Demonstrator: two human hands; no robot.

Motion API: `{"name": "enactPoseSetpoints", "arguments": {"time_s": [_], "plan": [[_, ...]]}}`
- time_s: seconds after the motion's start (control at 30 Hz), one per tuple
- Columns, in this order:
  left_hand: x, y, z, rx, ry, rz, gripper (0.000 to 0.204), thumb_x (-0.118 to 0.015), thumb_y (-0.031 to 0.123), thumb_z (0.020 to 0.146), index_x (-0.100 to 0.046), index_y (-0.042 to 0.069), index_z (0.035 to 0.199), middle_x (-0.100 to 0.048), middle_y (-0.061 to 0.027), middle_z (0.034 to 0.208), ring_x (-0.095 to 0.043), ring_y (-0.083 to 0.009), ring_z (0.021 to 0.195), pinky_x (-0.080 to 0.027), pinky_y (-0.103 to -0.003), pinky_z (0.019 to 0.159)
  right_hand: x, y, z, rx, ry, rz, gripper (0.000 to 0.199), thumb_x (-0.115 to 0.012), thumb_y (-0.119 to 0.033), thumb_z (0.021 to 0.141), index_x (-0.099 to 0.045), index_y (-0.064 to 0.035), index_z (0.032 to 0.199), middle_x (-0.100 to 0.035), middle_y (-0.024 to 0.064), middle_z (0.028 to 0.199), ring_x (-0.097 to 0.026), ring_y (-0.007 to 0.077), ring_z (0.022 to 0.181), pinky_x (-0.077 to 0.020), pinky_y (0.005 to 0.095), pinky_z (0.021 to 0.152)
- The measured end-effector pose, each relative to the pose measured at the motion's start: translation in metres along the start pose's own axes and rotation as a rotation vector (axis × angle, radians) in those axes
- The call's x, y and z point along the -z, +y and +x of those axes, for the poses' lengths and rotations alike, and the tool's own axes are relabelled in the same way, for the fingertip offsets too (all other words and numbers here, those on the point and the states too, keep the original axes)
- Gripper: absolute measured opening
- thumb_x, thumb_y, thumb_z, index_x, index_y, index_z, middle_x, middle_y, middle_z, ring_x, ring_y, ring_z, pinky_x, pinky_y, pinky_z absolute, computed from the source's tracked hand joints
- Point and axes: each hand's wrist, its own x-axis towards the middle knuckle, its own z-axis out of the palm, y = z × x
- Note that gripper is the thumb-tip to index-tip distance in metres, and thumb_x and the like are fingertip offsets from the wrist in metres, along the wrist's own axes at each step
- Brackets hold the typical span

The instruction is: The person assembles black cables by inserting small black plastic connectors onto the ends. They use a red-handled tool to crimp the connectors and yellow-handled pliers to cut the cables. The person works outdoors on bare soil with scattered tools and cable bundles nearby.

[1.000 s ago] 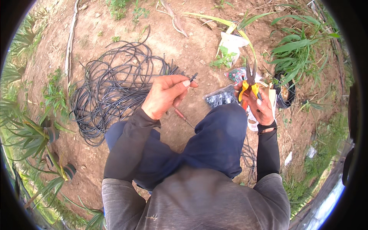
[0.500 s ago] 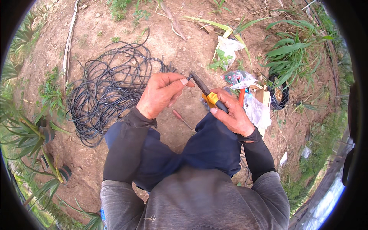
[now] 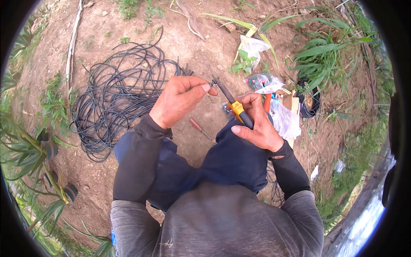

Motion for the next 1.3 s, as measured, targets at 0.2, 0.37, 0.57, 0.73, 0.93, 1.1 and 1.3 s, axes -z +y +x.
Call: {"name": "enactPoseSetpoints", "arguments": {"time_s": [0.2, 0.37, 0.57, 0.73, 0.93, 1.1, 1.3], "plan": [[-0.003, 0.0, 0.002, 0.014, -0.072, 0.006, 0.025, -0.058, 0.023, 0.098, -0.071, 0.002, 0.102, -0.046, 0.008, 0.065, -0.039, -0.0015, 0.057, -0.03, -0.021, 0.05, 0.002, -0.004, -0.005, 0.009, -0.104, -0.291, 0.077, -0.063, -0.001, 0.075, -0.031, 0.0012, 0.145, -0.053, 0.018, 0.126, -0.053, 0.0303, 0.119, -0.039, 0.0389, 0.104], [-0.005, -0.004, 0.001, 0.054, -0.116, 0.025, 0.026, -0.058, 0.023, 0.098, -0.07, 0.001, 0.104, -0.049, 0.0064, 0.065, -0.044, -0.0035, 0.056, -0.041, -0.022, 0.05, -0.019, -0.011, -0.008, 0.072, 0.106, -0.548, 0.073, -0.061, -0.002, 0.075, -0.034, 0.0022, 0.143, -0.052, 0.0234, 0.125, -0.053, 0.0412, 0.115, -0.0448, 0.0424, 0.097], [-0.012, -0.009, -0.003, 0.084, -0.141, 0.073, 0.025, -0.059, 0.019, 0.098, -0.069, -0.001, 0.107, -0.068, -0.0037, 0.074, -0.057, -0.0075, 0.055, -0.049, -0.025, 0.051, -0.022, -0.011, -0.02, -0.049, 0.059, -0.386, 0.072, -0.063, -0.001, 0.078, -0.033, 0.0031, 0.143, -0.052, 0.0227, 0.123, -0.055, 0.0397, 0.112, -0.0456, 0.0426, 0.095], [-0.025, -0.018, -0.01, 0.021, -0.077, 0.214, 0.02, -0.06, 0.016, 0.096, -0.069, -0.001, 0.102, -0.069, -0.0068, 0.07, -0.062, -0.0117, 0.052, -0.049, -0.028, 0.05, -0.027, -0.008, -0.03, -0.085, 0.025, -0.399, 0.071, -0.062, 0.001, 0.077, -0.032, 0.0054, 0.141, -0.053, 0.0236, 0.119, -0.056, 0.0411, 0.108, -0.0468, 0.0432, 0.092], [-0.038, -0.038, -0.013, -0.375, 0.16, 0.491, 0.009, -0.065, 0.011, 0.089, -0.067, 0.002, 0.09, -0.066, -0.0104, 0.068, -0.065, -0.0252, 0.057, -0.048, -0.034, 0.05, -0.027, -0.006, -0.03, -0.119, -0.007, -0.441, 0.072, -0.057, 0.005, 0.072, -0.032, 0.0066, 0.139, -0.053, 0.0257, 0.115, -0.056, 0.0434, 0.105, -0.0471, 0.0443, 0.089], [-0.042, -0.05, -0.011, -0.609, 0.292, 0.877, 0.018, -0.066, 0.004, 0.083, -0.065, 0.002, 0.1, -0.06, -0.0083, 0.066, -0.064, -0.023, 0.056, -0.049, -0.033, 0.049, -0.027, -0.002, -0.028, -0.125, -0.037, -0.456, 0.073, -0.057, 0.004, 0.07, -0.031, 0.0078, 0.139, -0.053, 0.0267, 0.115, -0.055, 0.0454, 0.106, -0.0465, 0.045, 0.09], [-0.038, -0.061, -0.006, -0.793, 0.334, 1.254, 0.026, -0.062, 0.005, 0.074, -0.061, -0.001, 0.099, -0.051, -0.0044, 0.066, -0.059, -0.0171, 0.053, -0.047, -0.03, 0.046, -0.025, -0.006, -0.022, -0.185, -0.074, -0.46, 0.073, -0.056, 0.004, 0.07, -0.029, 0.0089, 0.138, -0.053, 0.0292, 0.113, -0.054, 0.0475, 0.106, -0.0456, 0.0452, 0.091]]}}
